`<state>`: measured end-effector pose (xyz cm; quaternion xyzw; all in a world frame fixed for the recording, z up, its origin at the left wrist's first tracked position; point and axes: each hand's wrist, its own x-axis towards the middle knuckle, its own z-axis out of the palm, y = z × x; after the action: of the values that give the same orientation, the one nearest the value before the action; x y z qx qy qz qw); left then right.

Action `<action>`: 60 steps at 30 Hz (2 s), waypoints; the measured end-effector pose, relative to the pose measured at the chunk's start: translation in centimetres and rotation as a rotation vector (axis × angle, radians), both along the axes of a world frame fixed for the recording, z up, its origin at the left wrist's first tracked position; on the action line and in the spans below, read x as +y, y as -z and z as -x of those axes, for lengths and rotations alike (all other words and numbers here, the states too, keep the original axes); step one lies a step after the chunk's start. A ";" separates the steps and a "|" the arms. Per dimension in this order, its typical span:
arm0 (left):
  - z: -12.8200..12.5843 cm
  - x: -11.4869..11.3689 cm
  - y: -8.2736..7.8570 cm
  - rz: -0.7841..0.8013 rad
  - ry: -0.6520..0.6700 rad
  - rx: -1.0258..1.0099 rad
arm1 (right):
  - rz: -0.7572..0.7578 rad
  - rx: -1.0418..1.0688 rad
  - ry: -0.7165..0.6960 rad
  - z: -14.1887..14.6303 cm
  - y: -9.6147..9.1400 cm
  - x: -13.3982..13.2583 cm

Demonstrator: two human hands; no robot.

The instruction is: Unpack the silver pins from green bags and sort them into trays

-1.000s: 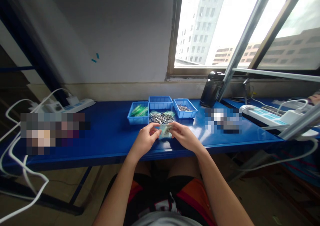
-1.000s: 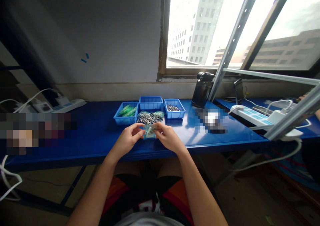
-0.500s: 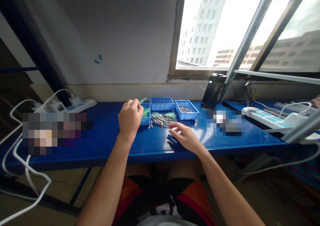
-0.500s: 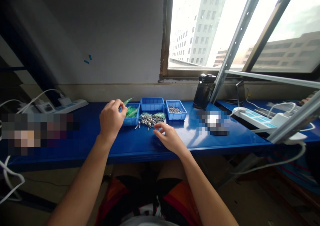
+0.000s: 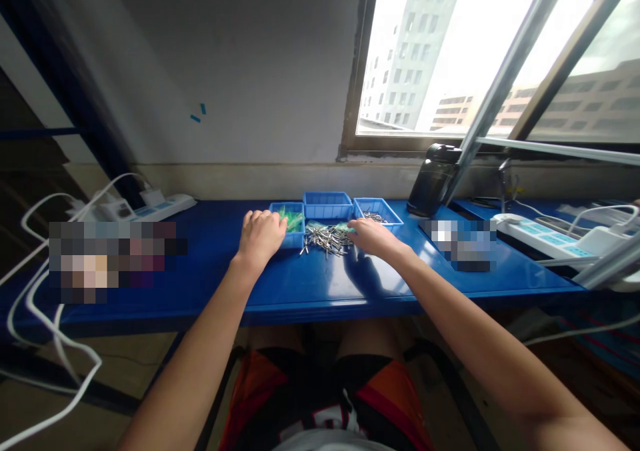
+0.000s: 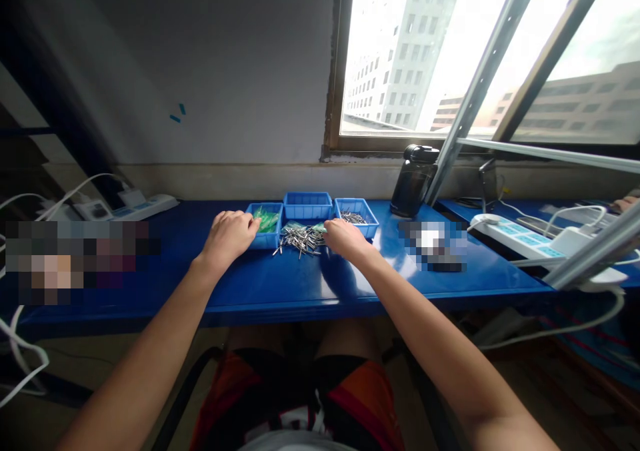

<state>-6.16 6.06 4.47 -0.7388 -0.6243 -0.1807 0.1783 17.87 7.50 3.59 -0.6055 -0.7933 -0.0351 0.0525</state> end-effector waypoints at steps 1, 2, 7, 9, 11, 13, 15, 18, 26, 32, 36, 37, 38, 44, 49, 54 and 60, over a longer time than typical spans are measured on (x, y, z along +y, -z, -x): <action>-0.2 -0.4 -0.1 -0.026 0.011 -0.017 | 0.005 -0.011 0.014 0.1 0.1 0.2; -0.6 -1.0 -0.1 -0.065 0.027 -0.045 | 0.006 -0.023 0.028 0.2 0.2 0.3; -3.5 -4.3 0.7 0.000 0.302 -0.355 | -0.038 -0.063 0.077 0.7 0.4 0.4; -4.2 -5.3 1.2 0.251 0.524 -0.564 | -0.060 -0.069 0.094 1.0 0.4 0.3; -4.4 -5.8 1.7 0.639 0.756 -0.707 | -0.091 -0.069 0.110 1.3 0.3 0.2; -4.0 -6.1 2.0 0.862 0.842 -0.762 | -0.134 -0.065 0.121 1.5 0.1 -0.1; -3.5 -6.4 2.0 0.877 0.890 -0.793 | -0.184 -0.062 0.129 1.6 -0.3 -0.5; -3.2 -6.9 2.0 0.881 0.947 -0.764 | -0.290 -0.020 0.135 1.6 -1.1 -1.5; -4.7 -5.6 4.2 0.537 0.497 -1.034 | -0.238 0.788 -0.089 0.5 1.2 -6.5; -4.7 -5.3 4.8 0.453 0.414 -1.106 | 0.004 1.110 -0.194 0.4 3.6 -8.5; -4.7 -6.4 4.1 0.426 0.543 -0.922 | 0.038 1.038 -0.252 0.5 3.5 -8.9; -4.7 -6.7 3.9 0.427 0.561 -0.884 | 0.037 1.018 -0.263 0.5 3.5 -8.9; -4.7 -6.9 3.7 0.428 0.574 -0.864 | 0.038 1.009 -0.274 0.5 3.5 -9.0; -4.6 -7.1 3.4 0.476 0.590 -0.925 | 0.069 1.011 -0.310 0.5 3.4 -8.8; -4.6 -7.3 3.2 0.474 0.603 -0.919 | 0.099 0.975 -0.302 0.4 3.4 -8.5; -4.7 -7.4 3.2 0.492 0.580 -0.883 | 0.115 0.992 -0.269 0.3 3.4 -8.4; -4.6 -7.1 3.9 0.500 0.599 -0.921 | 0.110 1.056 -0.301 0.2 3.5 -8.3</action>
<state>-1.52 -1.02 0.62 -0.7476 -0.4257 -0.3724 -0.3481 17.65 -0.85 0.12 -0.4224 -0.7376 0.3230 0.4162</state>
